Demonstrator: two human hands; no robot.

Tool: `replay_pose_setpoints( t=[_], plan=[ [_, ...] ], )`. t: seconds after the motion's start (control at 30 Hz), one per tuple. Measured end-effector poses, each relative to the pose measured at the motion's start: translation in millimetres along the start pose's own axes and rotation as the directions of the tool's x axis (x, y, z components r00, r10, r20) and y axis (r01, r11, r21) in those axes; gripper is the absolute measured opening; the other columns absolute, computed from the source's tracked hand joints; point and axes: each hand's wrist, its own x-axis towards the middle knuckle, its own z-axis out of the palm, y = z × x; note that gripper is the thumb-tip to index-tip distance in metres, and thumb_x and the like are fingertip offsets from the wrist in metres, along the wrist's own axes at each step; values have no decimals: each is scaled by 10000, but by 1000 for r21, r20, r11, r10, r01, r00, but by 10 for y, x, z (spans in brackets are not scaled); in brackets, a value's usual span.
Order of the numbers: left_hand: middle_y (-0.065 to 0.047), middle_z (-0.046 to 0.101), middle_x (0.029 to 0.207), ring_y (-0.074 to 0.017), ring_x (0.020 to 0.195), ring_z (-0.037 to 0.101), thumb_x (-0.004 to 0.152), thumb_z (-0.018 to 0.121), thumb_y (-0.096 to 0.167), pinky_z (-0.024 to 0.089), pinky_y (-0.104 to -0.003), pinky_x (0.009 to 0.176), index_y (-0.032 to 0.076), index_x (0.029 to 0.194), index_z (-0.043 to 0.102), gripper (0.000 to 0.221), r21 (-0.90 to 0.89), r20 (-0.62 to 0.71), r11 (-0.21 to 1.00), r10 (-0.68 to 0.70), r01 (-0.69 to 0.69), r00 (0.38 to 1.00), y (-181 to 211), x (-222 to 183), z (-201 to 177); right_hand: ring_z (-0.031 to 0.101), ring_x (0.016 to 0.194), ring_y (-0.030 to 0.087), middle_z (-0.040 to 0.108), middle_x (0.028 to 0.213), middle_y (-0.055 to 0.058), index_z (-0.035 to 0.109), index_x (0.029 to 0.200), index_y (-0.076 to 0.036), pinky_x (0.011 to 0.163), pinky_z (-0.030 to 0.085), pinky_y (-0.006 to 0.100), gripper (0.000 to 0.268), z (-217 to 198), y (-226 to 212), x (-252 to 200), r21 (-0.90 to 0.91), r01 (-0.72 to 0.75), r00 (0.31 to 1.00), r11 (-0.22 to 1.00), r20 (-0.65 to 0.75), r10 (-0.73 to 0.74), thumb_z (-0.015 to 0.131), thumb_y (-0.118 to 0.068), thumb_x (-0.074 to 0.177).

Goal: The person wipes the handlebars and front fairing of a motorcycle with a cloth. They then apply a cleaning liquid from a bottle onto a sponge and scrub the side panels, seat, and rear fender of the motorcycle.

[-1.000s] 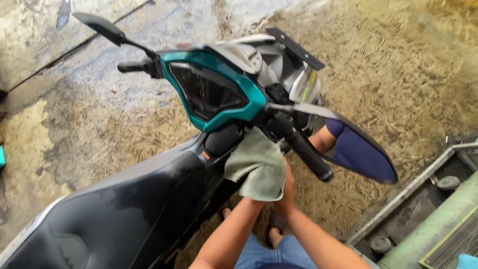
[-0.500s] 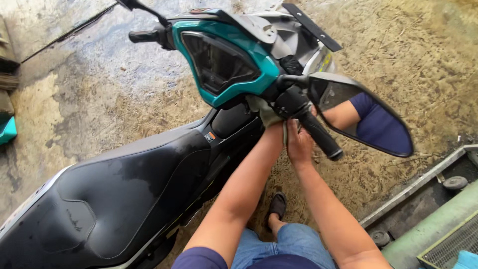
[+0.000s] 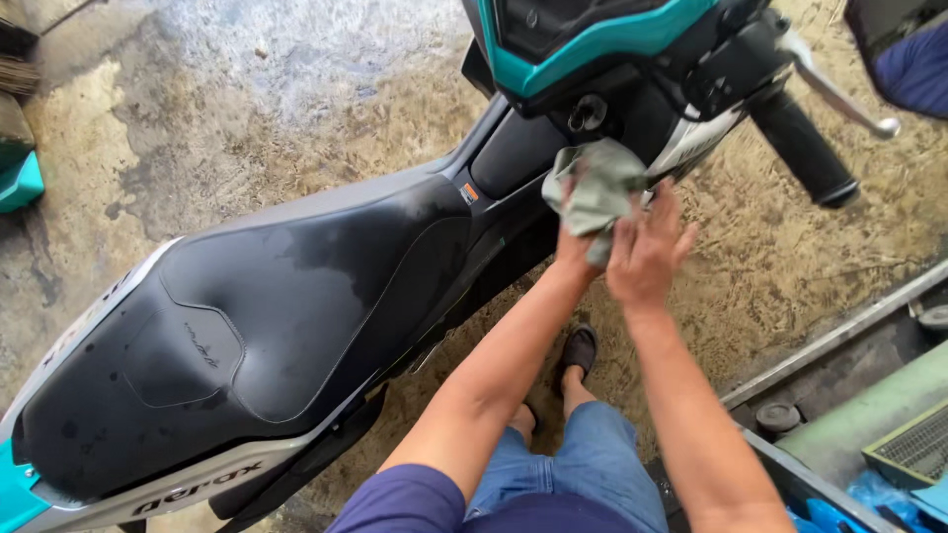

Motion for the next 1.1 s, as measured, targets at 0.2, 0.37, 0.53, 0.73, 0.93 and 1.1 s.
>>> replay_pose_setpoints(
  t=[0.2,0.37,0.53,0.73,0.93,1.1],
  plan=[
    [-276,313,1593,-427,1505,331,1107,502,370,286,-450,1253,-26,1611,269,682,-634,94,620,-532,463,841,-450,-1223,-726,661,900,205,732,1067,127,706,1263,-59,803,528,350,490,430,28,-1058,602,-724,689,335,624,368,433,-445,1133],
    [-331,181,1656,-508,1528,173,1066,518,474,152,-510,1268,-86,1601,209,834,-556,15,670,-584,492,812,-501,-1409,-860,710,1010,171,737,1162,67,645,1286,-19,877,569,346,528,636,-99,-975,456,-850,446,-264,889,100,531,-448,1001],
    [-234,366,1660,-431,1582,304,1062,440,495,204,-547,1339,27,1597,368,714,-471,-116,822,-418,320,901,-577,-824,-697,648,1169,262,646,1268,97,530,1353,-44,1020,542,445,497,561,-61,64,729,-676,707,-112,684,181,709,-229,928],
    [-294,286,1678,-528,1558,205,1051,454,324,252,-588,1225,17,1644,225,705,-235,23,901,-371,366,928,-983,-185,-177,363,1607,304,402,1679,138,453,1592,-67,1334,299,509,527,1194,-99,-56,103,190,981,976,-61,-185,544,-207,1092],
    [-281,336,1620,-465,1515,286,1039,455,282,197,-563,1280,13,1632,213,695,-82,24,929,-360,361,933,-1170,-257,-141,359,1457,443,413,1584,268,448,1530,69,1155,227,648,794,1729,-35,316,-340,320,934,884,-44,-355,541,-535,1023],
    [-248,434,1606,-448,1493,383,1104,407,408,316,-529,1237,64,1625,278,637,-133,-103,922,-377,363,920,-1425,533,-153,439,1453,391,459,1592,251,540,1512,-60,1190,292,593,760,1377,-109,1637,-284,578,809,765,75,-584,666,-595,987]
  ],
)
